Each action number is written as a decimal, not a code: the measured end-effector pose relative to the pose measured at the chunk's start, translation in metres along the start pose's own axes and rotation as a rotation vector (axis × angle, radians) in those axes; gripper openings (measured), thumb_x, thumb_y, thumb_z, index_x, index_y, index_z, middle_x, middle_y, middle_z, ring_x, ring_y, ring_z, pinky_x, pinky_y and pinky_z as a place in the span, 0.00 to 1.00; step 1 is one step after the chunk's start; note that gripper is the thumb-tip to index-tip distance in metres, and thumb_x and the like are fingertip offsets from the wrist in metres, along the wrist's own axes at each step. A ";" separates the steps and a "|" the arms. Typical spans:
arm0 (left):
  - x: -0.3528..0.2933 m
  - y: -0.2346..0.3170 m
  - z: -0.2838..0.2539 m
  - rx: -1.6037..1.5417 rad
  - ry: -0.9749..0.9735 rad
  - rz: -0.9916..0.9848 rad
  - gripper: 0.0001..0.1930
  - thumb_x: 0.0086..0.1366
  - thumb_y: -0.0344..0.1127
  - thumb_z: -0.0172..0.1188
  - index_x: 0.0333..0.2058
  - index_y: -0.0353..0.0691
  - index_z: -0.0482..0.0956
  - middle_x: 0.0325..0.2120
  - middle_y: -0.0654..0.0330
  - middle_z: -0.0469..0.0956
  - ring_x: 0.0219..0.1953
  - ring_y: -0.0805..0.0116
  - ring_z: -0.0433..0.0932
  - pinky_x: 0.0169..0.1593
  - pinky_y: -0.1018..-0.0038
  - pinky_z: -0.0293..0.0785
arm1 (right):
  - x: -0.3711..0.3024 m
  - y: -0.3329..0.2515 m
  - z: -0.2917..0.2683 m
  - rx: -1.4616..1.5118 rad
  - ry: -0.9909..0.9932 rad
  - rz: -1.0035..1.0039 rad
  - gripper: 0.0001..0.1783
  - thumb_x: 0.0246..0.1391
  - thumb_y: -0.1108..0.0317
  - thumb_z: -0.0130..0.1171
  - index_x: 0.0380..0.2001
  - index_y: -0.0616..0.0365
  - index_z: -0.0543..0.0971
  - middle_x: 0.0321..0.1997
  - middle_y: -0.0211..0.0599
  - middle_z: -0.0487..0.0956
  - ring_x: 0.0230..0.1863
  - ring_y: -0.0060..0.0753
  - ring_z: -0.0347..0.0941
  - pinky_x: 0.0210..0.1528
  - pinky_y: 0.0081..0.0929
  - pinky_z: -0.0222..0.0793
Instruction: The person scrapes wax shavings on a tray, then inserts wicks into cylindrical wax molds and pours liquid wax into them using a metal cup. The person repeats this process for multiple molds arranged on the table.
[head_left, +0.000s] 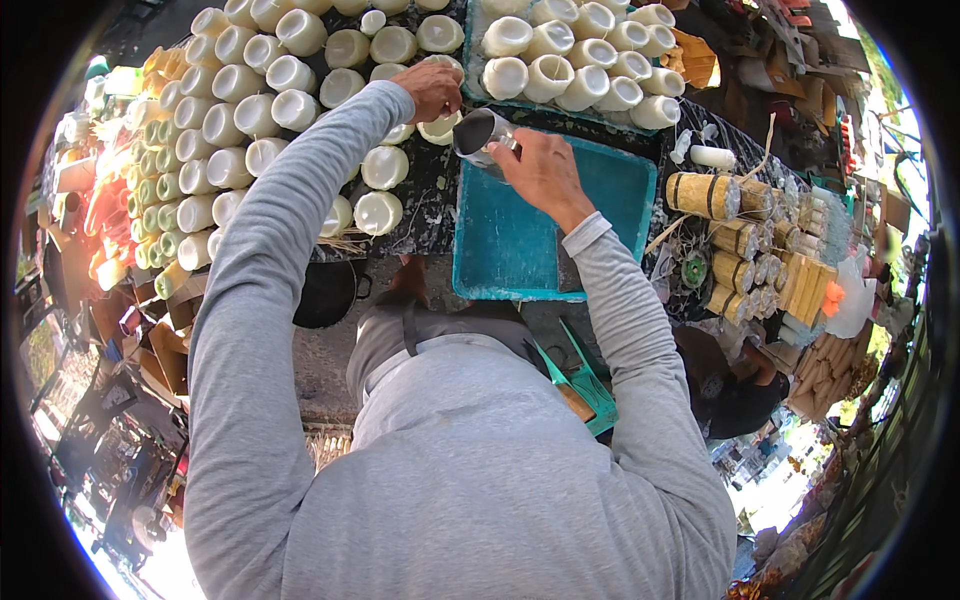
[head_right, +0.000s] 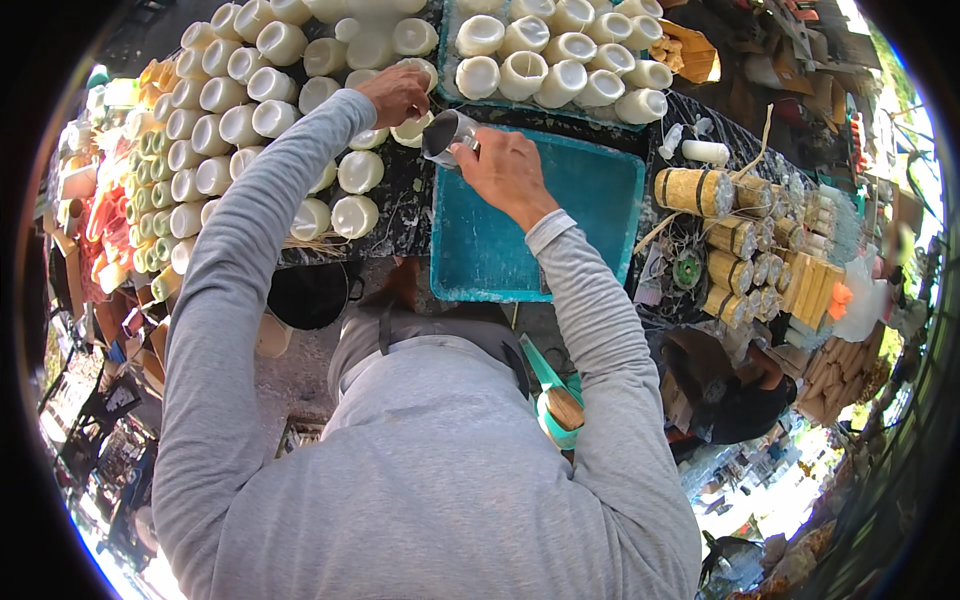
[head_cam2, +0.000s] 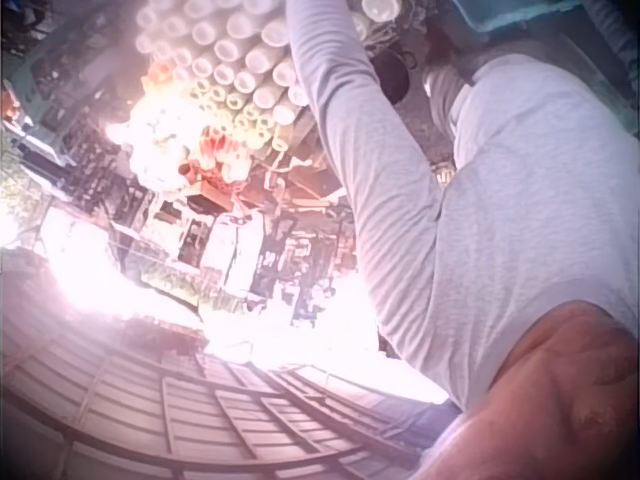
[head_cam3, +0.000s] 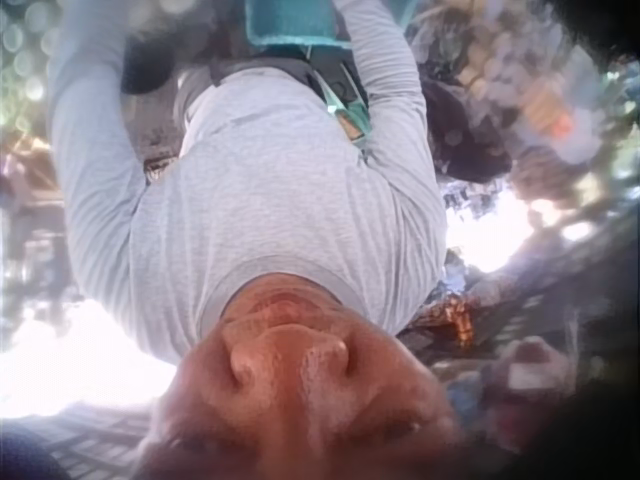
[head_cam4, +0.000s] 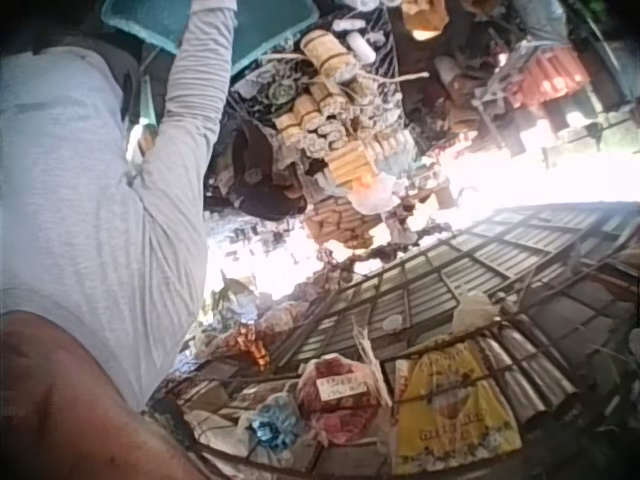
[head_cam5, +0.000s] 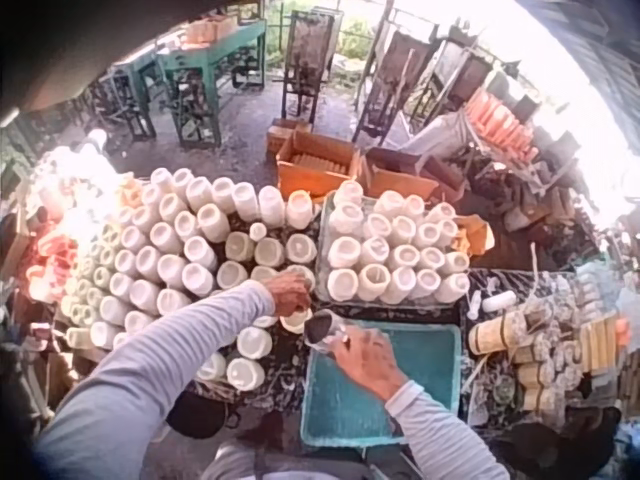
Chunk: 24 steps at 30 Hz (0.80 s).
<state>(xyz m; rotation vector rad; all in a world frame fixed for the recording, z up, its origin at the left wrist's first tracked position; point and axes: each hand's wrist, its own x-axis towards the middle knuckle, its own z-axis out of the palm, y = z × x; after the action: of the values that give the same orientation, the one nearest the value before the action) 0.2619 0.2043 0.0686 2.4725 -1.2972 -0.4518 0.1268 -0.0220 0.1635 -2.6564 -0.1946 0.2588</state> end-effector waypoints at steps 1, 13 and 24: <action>0.000 -0.001 0.001 -0.008 0.011 0.009 0.06 0.51 0.27 0.68 0.28 0.47 0.89 0.33 0.62 0.76 0.47 0.58 0.76 0.54 0.62 0.72 | 0.001 -0.002 0.001 -0.011 0.003 -0.002 0.21 0.58 0.51 0.65 0.30 0.61 0.85 0.31 0.56 0.85 0.37 0.60 0.83 0.45 0.50 0.78; 0.002 -0.003 -0.009 0.000 -0.001 0.021 0.06 0.52 0.27 0.67 0.29 0.43 0.87 0.33 0.59 0.77 0.47 0.55 0.77 0.52 0.62 0.74 | 0.004 -0.001 0.012 -0.017 0.040 0.011 0.21 0.58 0.51 0.65 0.32 0.62 0.85 0.33 0.56 0.86 0.38 0.60 0.84 0.46 0.50 0.79; -0.057 -0.022 -0.026 -0.061 0.286 -0.164 0.08 0.63 0.32 0.66 0.40 0.41 0.85 0.40 0.54 0.78 0.50 0.51 0.78 0.54 0.58 0.76 | -0.003 0.006 0.009 0.082 0.036 0.074 0.21 0.58 0.51 0.66 0.28 0.61 0.83 0.30 0.54 0.85 0.35 0.61 0.83 0.43 0.50 0.78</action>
<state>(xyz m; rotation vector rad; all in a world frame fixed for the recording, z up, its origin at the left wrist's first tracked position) 0.2581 0.2665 0.0908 2.4908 -0.9602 -0.1624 0.1223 -0.0243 0.1534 -2.5873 -0.0724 0.2374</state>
